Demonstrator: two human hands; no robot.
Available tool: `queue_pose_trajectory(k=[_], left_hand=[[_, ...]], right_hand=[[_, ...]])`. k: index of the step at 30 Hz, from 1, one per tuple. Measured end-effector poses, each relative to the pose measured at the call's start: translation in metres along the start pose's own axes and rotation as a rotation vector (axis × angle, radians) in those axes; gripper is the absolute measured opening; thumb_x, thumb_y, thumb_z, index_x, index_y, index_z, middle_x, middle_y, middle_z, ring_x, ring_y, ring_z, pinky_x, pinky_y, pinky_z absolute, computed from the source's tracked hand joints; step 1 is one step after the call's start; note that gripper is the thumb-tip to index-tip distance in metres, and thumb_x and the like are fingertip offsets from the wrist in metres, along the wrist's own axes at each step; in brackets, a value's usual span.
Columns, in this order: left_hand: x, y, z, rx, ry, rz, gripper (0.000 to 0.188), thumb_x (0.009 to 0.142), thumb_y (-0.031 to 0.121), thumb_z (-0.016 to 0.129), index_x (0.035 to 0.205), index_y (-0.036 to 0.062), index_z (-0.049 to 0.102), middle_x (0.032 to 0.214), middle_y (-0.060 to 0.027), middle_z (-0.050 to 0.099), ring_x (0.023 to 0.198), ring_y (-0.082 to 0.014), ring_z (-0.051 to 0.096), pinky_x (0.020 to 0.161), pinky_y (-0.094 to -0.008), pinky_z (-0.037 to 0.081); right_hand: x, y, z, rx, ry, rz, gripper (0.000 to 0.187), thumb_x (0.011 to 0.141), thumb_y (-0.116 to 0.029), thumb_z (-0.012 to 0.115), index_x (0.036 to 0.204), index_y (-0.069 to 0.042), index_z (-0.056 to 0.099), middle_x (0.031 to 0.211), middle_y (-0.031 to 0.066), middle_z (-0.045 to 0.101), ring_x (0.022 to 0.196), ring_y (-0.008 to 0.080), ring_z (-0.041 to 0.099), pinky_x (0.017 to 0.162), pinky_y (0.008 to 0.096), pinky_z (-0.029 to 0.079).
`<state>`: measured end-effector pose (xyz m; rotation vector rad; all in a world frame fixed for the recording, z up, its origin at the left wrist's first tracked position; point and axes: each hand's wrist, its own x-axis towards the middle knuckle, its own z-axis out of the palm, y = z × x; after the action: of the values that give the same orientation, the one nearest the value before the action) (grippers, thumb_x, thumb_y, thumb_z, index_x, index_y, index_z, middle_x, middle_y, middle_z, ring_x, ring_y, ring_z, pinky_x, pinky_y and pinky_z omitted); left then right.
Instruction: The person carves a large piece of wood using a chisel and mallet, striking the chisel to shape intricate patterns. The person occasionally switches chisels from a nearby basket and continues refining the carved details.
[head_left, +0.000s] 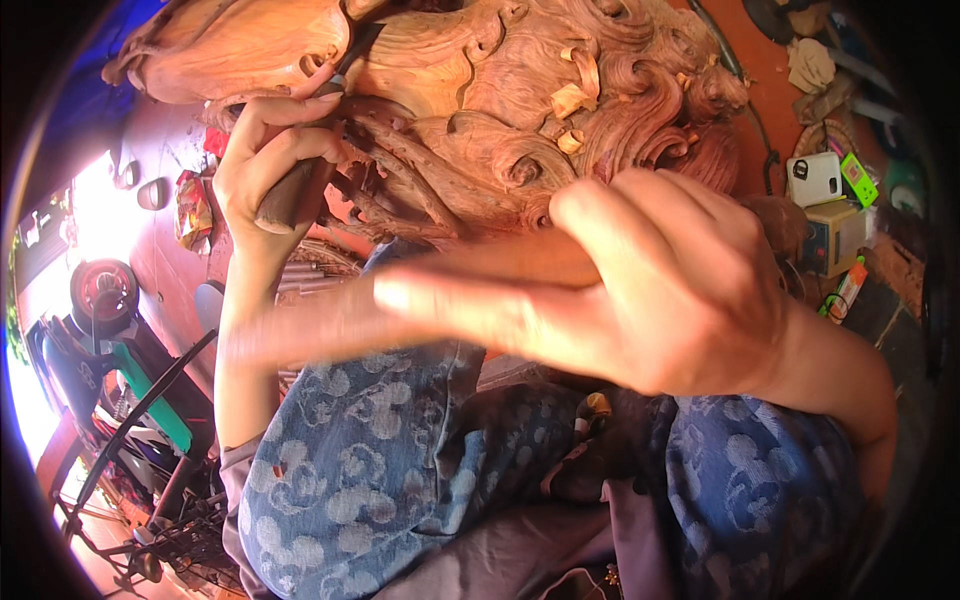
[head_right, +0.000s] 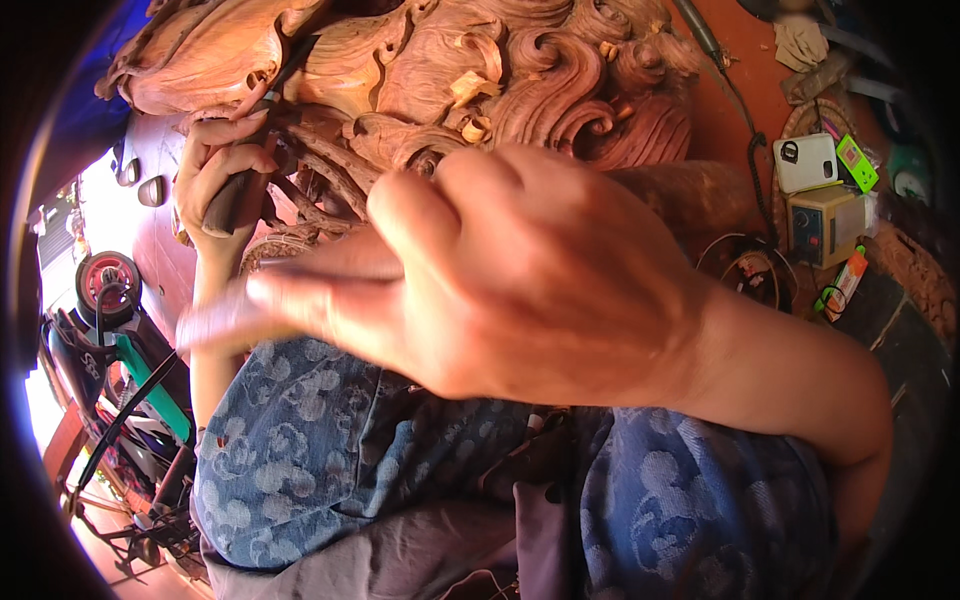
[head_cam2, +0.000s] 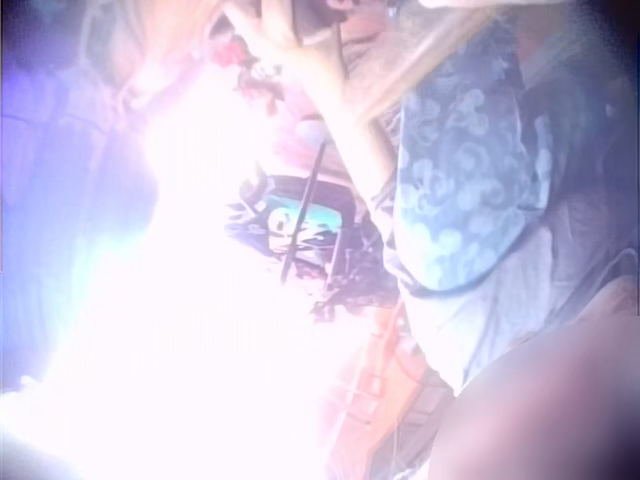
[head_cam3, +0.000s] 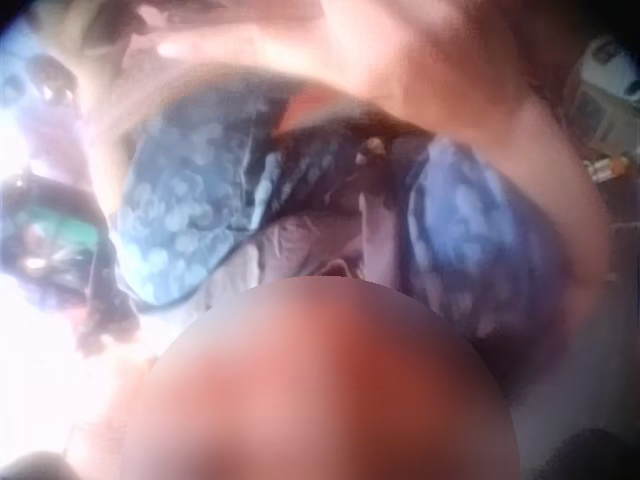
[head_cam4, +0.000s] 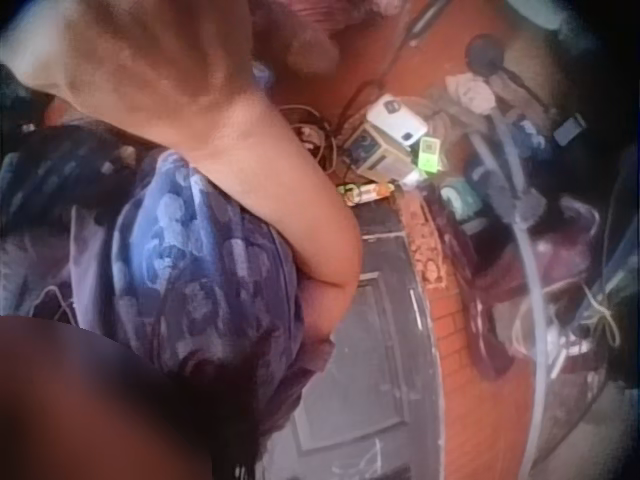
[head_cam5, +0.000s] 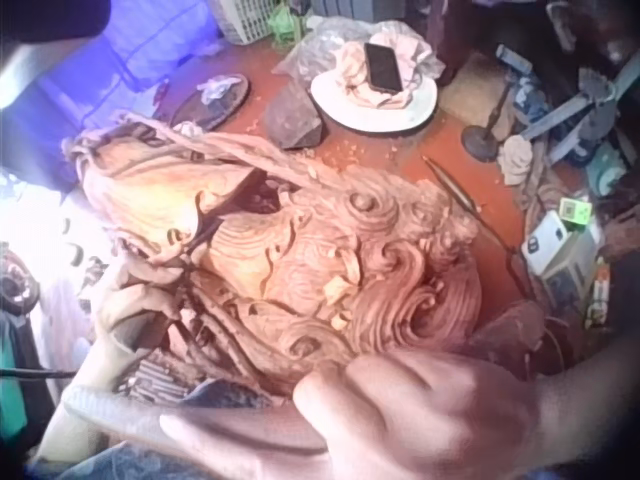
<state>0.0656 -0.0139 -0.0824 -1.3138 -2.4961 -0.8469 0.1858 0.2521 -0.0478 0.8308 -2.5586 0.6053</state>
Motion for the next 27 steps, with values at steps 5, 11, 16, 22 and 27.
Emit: queue_pose_trajectory(k=[5,11,16,22,27], left_hand=[[-0.002,-0.002,0.003,-0.105,0.008,-0.056,0.019,0.064,-0.015,0.067,0.074,0.0016,0.066,0.098,-0.0126,0.062,0.110,-0.0318,0.063,0.086,-0.0347,0.052],[-0.002,-0.003,0.002,-0.112,0.002,-0.121,0.021,0.063,-0.015,0.068,0.075,0.0024,0.066,0.096,-0.0121,0.062,0.108,-0.0336,0.064,0.089,-0.0363,0.052],[-0.002,0.000,-0.002,-0.104,0.021,-0.105,0.013,0.069,-0.008,0.068,0.077,0.0019,0.068,0.095,-0.0123,0.061,0.110,-0.0330,0.063,0.091,-0.0362,0.051],[-0.002,-0.009,-0.009,-0.045,0.004,-0.027,0.023,0.065,-0.014,0.068,0.081,0.0019,0.069,0.097,-0.0129,0.063,0.109,-0.0303,0.063,0.087,-0.0337,0.052],[0.007,0.008,-0.004,0.070,0.017,-0.097,0.026,0.069,-0.011,0.070,0.090,0.0030,0.070,0.103,-0.0125,0.066,0.097,-0.0257,0.066,0.082,-0.0317,0.053]], right_hand=[[0.001,0.002,0.006,-0.037,0.027,-0.025,0.050,0.071,-0.024,0.074,0.119,-0.036,0.067,0.067,-0.0017,0.033,0.051,0.0113,0.046,0.044,0.0241,0.044],[0.014,0.003,0.000,-0.113,-0.005,-0.028,0.048,0.074,-0.023,0.074,0.120,-0.037,0.066,0.067,-0.0008,0.035,0.052,0.0116,0.047,0.045,0.0229,0.045],[0.012,0.009,0.007,-0.071,0.048,-0.030,0.047,0.075,-0.021,0.074,0.119,-0.037,0.067,0.066,-0.0015,0.032,0.048,0.0110,0.043,0.044,0.0241,0.044],[0.013,0.010,0.007,-0.053,0.134,-0.082,0.048,0.075,-0.021,0.074,0.119,-0.036,0.066,0.064,-0.0033,0.033,0.048,0.0095,0.044,0.044,0.0227,0.044],[0.010,0.005,-0.004,-0.097,-0.045,-0.001,0.049,0.073,-0.021,0.072,0.119,-0.035,0.067,0.064,-0.0022,0.034,0.050,0.0098,0.046,0.045,0.0234,0.043]])
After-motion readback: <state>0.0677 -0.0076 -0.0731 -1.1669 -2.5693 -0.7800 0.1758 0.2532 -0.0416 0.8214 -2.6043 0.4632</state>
